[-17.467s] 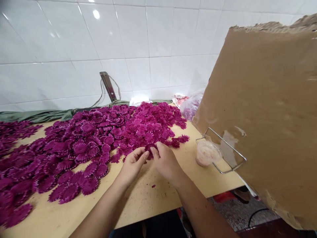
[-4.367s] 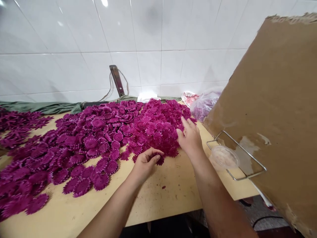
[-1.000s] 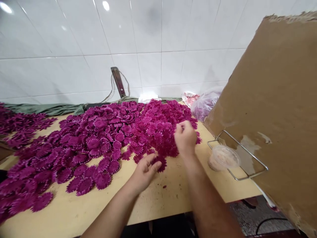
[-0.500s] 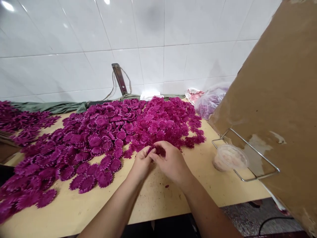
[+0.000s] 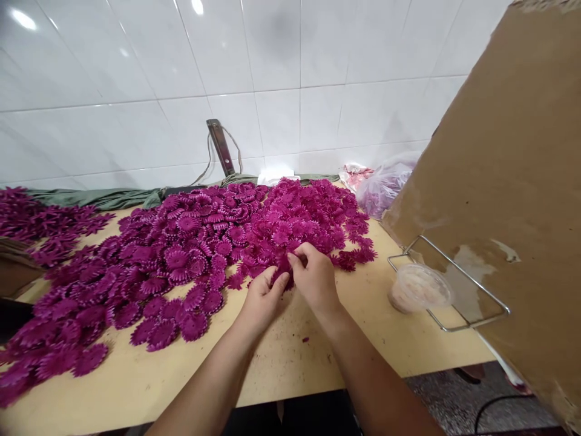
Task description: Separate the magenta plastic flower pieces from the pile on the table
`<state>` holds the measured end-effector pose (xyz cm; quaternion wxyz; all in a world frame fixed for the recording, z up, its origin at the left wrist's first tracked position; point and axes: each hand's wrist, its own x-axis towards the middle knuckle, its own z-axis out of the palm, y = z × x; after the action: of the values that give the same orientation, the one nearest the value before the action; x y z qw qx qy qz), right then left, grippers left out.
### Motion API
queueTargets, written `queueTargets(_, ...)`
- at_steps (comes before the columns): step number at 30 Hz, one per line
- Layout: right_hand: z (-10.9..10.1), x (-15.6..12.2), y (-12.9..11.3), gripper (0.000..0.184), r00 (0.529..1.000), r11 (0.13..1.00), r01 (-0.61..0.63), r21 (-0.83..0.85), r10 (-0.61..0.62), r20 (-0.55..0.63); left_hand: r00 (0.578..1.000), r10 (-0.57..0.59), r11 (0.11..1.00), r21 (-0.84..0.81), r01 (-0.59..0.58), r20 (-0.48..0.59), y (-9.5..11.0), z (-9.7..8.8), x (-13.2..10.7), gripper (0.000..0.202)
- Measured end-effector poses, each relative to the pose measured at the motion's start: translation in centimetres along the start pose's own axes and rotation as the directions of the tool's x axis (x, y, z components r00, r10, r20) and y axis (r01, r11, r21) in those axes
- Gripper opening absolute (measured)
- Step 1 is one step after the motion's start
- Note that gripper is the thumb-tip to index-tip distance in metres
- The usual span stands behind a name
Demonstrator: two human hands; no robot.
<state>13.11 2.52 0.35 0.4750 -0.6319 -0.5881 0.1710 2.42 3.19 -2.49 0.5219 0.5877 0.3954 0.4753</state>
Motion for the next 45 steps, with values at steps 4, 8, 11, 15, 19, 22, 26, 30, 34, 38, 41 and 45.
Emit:
queueTargets(4, 0.1, 2.8, 1.3, 0.012, 0.983, 0.997, -0.075, -0.024, 0.070, -0.171, 0.999, -0.036, 0.999, 0.004, 0.036, 0.017, 1.0, 0.1, -2.1, 0.021)
queueTargets(8, -1.3, 5.3, 3.1, 0.015, 0.953, 0.986, -0.167, -0.022, 0.156, -0.258, 0.983, -0.145, 0.988, -0.028, 0.149, 0.117, 1.3, 0.0, -4.7, 0.024)
queueTargets(11, -1.7, 4.9, 3.2, 0.032, 0.965, 0.991, -0.125, -0.037, 0.113, -0.236, 0.980, -0.196, 0.967, -0.169, 0.192, -0.010, 1.5, -0.8, -4.7, 0.023)
queueTargets(15, -1.4, 1.8, 1.6, 0.035, 0.991, 0.990, 0.023, -0.137, -0.040, -0.124, 0.974, -0.217, 0.945, -0.263, 0.192, -0.069, 1.9, -1.6, -3.8, 0.032)
queueTargets(19, -1.2, -1.4, -0.3, 0.022, 0.984, 0.996, 0.087, 0.026, -0.089, 0.151, 0.958, -0.270, 0.917, -0.330, 0.224, -0.099, 1.9, -1.8, -4.0, 0.036)
queueTargets(22, -0.8, -3.4, -1.3, 0.020, 0.953, 0.982, 0.067, 0.179, -0.116, 0.280, 0.958, -0.263, 0.920, -0.327, 0.214, -0.114, 2.0, -1.7, -4.4, 0.040)
queueTargets(26, -0.4, -5.1, -1.9, 0.021, 0.918, 0.956, 0.012, 0.293, -0.126, 0.376, 0.962, -0.211, 0.942, -0.299, 0.152, -0.175, 2.3, -1.6, -4.9, 0.045)
queueTargets(30, -0.6, -6.0, -1.8, 0.025, 0.926, 0.938, 0.018, 0.347, -0.147, 0.349, 0.969, -0.188, 0.964, -0.220, 0.152, -0.157, 2.4, -1.4, -5.9, 0.052)
queueTargets(34, -1.4, -6.6, -1.5, 0.012, 0.956, 0.953, 0.148, 0.264, -0.206, 0.207, 0.986, -0.141, 0.978, -0.169, 0.124, -0.094, 2.3, -0.7, -7.2, 0.055)
queueTargets(38, -2.2, -7.5, -1.4, 0.016, 0.973, 0.964, 0.126, 0.234, -0.166, 0.160, 0.998, -0.065, 0.984, -0.166, 0.063, -0.006, 2.2, 0.2, -7.8, 0.048)
queueTargets(41, -2.3, -8.0, -1.4, 0.019, 0.991, 0.960, 0.058, 0.275, -0.090, 0.104, 1.000, -0.023, 0.987, -0.161, 0.025, 0.014, 2.3, 0.8, -8.0, 0.044)
queueTargets(45, -2.4, -6.8, -0.2, 0.020, 0.995, 0.918, -0.036, 0.396, 0.071, -0.074, 0.993, -0.020, 0.995, -0.097, 0.031, 0.119, 2.6, 1.3, -9.5, 0.037)
